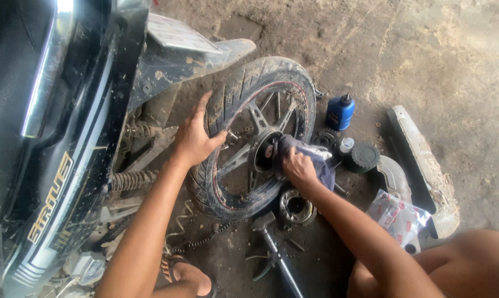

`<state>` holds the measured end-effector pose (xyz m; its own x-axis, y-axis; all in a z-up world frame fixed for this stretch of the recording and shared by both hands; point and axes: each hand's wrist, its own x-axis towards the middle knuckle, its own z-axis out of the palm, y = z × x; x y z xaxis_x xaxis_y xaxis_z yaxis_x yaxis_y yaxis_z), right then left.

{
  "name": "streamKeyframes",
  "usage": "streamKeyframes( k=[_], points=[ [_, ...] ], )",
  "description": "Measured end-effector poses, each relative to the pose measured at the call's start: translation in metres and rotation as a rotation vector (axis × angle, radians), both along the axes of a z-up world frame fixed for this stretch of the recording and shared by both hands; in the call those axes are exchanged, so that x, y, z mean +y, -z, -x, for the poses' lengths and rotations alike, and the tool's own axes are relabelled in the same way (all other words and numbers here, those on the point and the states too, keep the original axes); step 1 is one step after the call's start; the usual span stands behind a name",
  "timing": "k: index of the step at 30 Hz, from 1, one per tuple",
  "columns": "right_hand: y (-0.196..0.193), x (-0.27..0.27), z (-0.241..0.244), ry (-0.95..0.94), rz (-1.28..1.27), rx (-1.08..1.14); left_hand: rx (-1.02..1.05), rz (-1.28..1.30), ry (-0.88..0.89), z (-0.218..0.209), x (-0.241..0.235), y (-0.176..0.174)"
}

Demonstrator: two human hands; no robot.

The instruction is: The person cleans a circular metal motorcycle part with a cloth, then wipes the rear wheel hub and tire with the same cloth. The person is sitting on the ground next to the motorcycle during the task.

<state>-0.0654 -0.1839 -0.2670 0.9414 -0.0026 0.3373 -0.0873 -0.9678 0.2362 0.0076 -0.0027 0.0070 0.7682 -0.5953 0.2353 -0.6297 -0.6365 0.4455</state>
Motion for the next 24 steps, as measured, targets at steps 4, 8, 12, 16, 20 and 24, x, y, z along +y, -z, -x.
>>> streamKeyframes(
  k=[4,8,12,16,20,24],
  points=[
    [0.082,-0.010,-0.038,-0.214,0.035,0.023,0.019,0.017,0.003,0.000,0.002,0.003],
    [-0.008,-0.003,-0.026,-0.365,-0.068,0.115,0.023,0.004,-0.017,0.001,-0.002,0.002],
    [-0.015,0.002,-0.026,-0.246,-0.501,0.500,0.042,-0.011,-0.035,0.005,-0.004,-0.001],
    [-0.002,0.012,-0.025,-0.207,-0.821,0.500,0.024,-0.011,-0.029,0.009,-0.006,-0.003],
    [-0.046,0.018,0.006,-0.043,-1.951,0.356,0.031,-0.025,-0.044,0.013,-0.007,-0.008],
    [-0.033,0.002,0.039,0.369,-2.287,0.315,0.017,-0.046,-0.058,0.016,-0.005,-0.005]
  ],
)
